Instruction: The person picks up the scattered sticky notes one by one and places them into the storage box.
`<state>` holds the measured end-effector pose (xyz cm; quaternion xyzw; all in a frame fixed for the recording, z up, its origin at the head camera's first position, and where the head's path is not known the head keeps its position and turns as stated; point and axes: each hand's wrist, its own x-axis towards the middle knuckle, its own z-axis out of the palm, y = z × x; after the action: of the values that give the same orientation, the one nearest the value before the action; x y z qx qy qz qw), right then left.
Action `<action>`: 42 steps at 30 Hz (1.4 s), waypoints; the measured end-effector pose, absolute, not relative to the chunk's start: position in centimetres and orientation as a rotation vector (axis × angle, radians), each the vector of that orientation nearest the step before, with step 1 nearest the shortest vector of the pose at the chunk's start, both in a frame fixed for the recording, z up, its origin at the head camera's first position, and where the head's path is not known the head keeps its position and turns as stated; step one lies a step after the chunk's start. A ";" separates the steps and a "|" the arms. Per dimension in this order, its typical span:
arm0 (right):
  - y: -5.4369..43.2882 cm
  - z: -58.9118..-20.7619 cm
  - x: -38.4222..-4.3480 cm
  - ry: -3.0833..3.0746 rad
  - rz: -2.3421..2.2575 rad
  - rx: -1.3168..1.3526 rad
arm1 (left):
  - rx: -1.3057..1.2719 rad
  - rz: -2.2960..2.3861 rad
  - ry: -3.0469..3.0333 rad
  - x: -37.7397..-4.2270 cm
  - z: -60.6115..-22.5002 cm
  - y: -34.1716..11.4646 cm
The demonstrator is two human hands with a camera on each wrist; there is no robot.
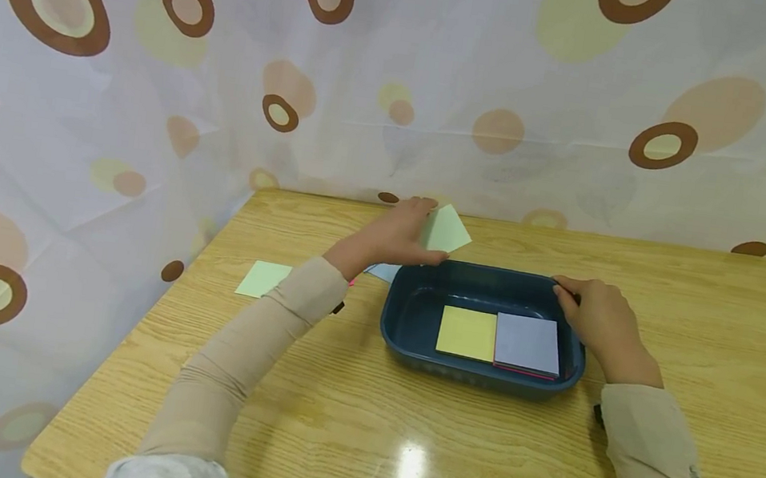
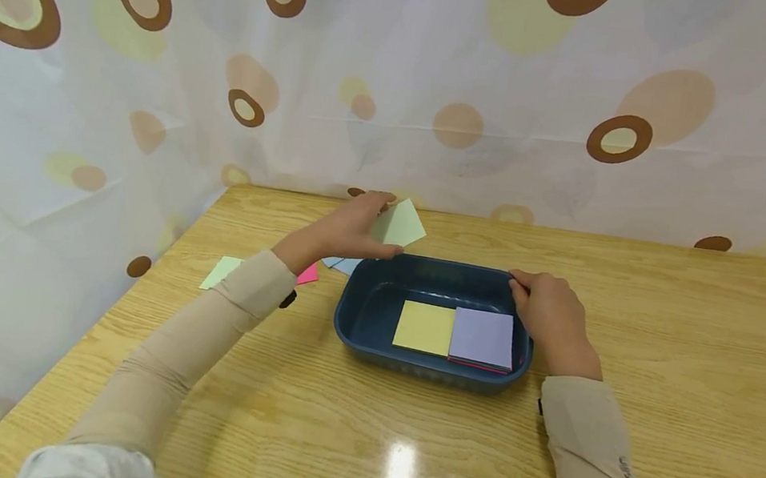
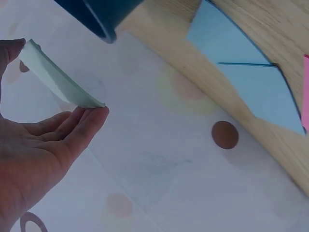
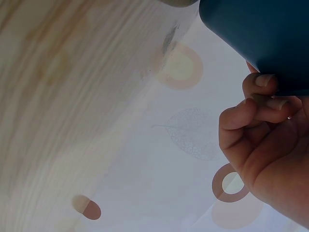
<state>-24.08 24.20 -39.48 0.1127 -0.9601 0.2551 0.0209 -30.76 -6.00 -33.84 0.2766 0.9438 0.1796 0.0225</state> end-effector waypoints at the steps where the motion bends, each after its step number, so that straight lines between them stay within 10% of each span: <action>1: 24.2 -39.5 -24.1 -2.977 0.791 0.351 | 0.875 0.538 2.911 -30.4 -33.6 -5.7; 42: 24.2 -39.6 -24.4 -2.959 0.781 0.363 | 1.076 -0.665 2.311 -27.2 -37.3 4.2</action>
<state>-24.37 24.24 -39.63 0.1178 -0.9597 0.2532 0.0299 -27.17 4.22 -37.33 0.3955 0.8491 -0.2445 0.2508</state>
